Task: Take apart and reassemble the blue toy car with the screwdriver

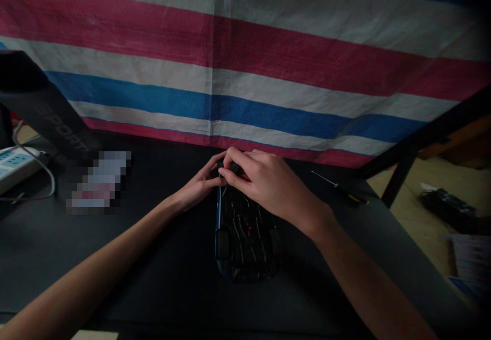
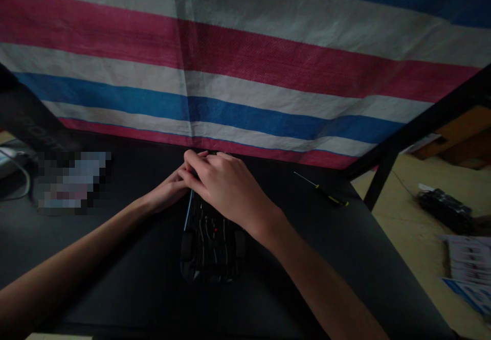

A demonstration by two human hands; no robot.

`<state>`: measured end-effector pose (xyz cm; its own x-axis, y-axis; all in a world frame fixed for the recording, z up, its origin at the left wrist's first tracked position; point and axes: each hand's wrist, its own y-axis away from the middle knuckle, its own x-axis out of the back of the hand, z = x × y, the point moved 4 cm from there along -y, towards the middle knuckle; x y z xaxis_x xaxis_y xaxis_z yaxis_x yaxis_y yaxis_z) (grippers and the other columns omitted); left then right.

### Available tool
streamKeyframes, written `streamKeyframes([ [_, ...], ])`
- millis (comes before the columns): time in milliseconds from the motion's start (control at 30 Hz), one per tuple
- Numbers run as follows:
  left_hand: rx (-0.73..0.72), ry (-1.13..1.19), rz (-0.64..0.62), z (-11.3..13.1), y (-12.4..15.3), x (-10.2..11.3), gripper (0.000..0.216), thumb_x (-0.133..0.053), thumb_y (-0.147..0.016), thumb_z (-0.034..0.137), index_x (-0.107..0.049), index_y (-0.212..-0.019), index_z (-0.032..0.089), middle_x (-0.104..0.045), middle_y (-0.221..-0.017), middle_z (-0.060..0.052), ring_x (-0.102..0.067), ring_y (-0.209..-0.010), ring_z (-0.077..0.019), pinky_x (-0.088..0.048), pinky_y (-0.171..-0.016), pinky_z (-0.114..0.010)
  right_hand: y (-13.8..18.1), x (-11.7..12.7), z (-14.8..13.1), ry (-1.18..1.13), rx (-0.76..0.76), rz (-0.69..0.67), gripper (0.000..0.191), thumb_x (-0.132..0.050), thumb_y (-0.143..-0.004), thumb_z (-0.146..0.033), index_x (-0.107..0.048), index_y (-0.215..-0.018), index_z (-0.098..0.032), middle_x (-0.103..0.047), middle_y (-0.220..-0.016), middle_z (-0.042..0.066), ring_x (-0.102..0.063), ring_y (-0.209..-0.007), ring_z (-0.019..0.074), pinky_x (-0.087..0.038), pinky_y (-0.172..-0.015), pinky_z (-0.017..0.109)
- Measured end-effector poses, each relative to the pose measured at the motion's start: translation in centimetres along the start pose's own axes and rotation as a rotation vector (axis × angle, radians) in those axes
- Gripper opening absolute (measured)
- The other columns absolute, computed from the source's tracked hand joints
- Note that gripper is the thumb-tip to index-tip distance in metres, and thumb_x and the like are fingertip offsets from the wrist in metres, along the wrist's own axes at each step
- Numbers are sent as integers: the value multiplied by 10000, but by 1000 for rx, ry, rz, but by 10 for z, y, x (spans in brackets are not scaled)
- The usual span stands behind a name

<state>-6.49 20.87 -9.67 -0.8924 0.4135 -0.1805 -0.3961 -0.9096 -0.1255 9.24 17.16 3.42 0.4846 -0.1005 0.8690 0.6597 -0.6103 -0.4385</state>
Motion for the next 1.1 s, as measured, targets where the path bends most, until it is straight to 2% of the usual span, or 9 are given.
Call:
streamKeyframes([
  [133, -23, 27, -10, 2, 0, -1, 755, -716, -894, 273, -457, -1603, 287, -607, -1531, -118, -552, -1434, -323, -435, -1201, -484, -1, -5, -8, 91, 15, 52, 189, -548, -1115, -367, -668, -1060, -232, -726, -863, 37, -656, -789, 208, -474, -780, 347],
  [300, -47, 8, -23, 0, -1, 2, 704, -751, -842, 254, -542, -1514, 261, -630, -1508, -119, -544, -1431, -333, -473, -1162, -446, -1, -2, -15, -34, 108, -4, 97, -525, -1081, -183, -612, -1098, -222, -711, -1056, 58, -659, -1022, 224, -481, -984, 381],
  [367, -43, 8, -24, -1, -2, 3, 688, -756, -833, 249, -556, -1492, 262, -650, -1477, -111, -552, -1418, -330, -480, -1151, -436, -1, -1, -14, -41, 90, 0, 106, -525, -1055, -166, -601, -1104, -223, -699, -1074, 65, -646, -1057, 237, -482, -986, 389],
  [533, -45, 20, -5, -2, -1, 5, 718, -739, -858, 244, -509, -1537, 278, -650, -1467, -92, -562, -1408, -325, -480, -1148, -426, 0, -1, -12, -30, 57, 37, 97, -542, -1088, -240, -627, -1057, -203, -705, -995, 56, -655, -945, 215, -478, -952, 384],
  [667, -68, 36, -3, -5, -2, 7, 647, -761, -834, 209, -584, -1455, 246, -688, -1386, -66, -582, -1371, -331, -480, -1145, -406, -1, -1, -14, -94, 108, 15, 100, -588, -1025, -155, -611, -1113, -196, -695, -1126, 74, -630, -1102, 226, -471, -1027, 378],
  [767, -115, 78, -30, -7, -4, 7, 660, -779, -836, 232, -585, -1466, 261, -700, -1381, -78, -574, -1392, -336, -460, -1179, -438, -1, 1, -12, -81, 93, 24, 49, -577, -1065, -236, -616, -1059, -208, -699, -1041, 46, -640, -1016, 214, -473, -999, 386],
  [867, -136, 90, -35, -7, -5, 6, 643, -787, -845, 246, -604, -1461, 270, -709, -1379, -93, -540, -1442, -355, -422, -1220, -476, 0, 1, -13, -98, 112, 17, 73, -555, -1050, -175, -620, -1070, -200, -710, -1076, 55, -643, -1042, 211, -469, -997, 377],
  [1033, -88, 82, -34, -3, -2, 3, 725, -763, -860, 218, -545, -1548, 292, -660, -1481, -96, -548, -1444, -358, -410, -1229, -514, 0, 1, -11, -56, 40, 11, 110, -542, -1074, -227, -644, -1050, -191, -725, -993, 54, -652, -942, 209, -477, -929, 367],
  [1100, -101, 75, -26, 0, -1, 2, 714, -771, -842, 216, -574, -1526, 274, -631, -1527, -103, -515, -1478, -378, -389, -1250, -524, 1, 2, -12, -54, 65, 12, 100, -550, -1054, -194, -646, -1085, -193, -735, -1068, 66, -657, -1007, 215, -469, -963, 367],
])
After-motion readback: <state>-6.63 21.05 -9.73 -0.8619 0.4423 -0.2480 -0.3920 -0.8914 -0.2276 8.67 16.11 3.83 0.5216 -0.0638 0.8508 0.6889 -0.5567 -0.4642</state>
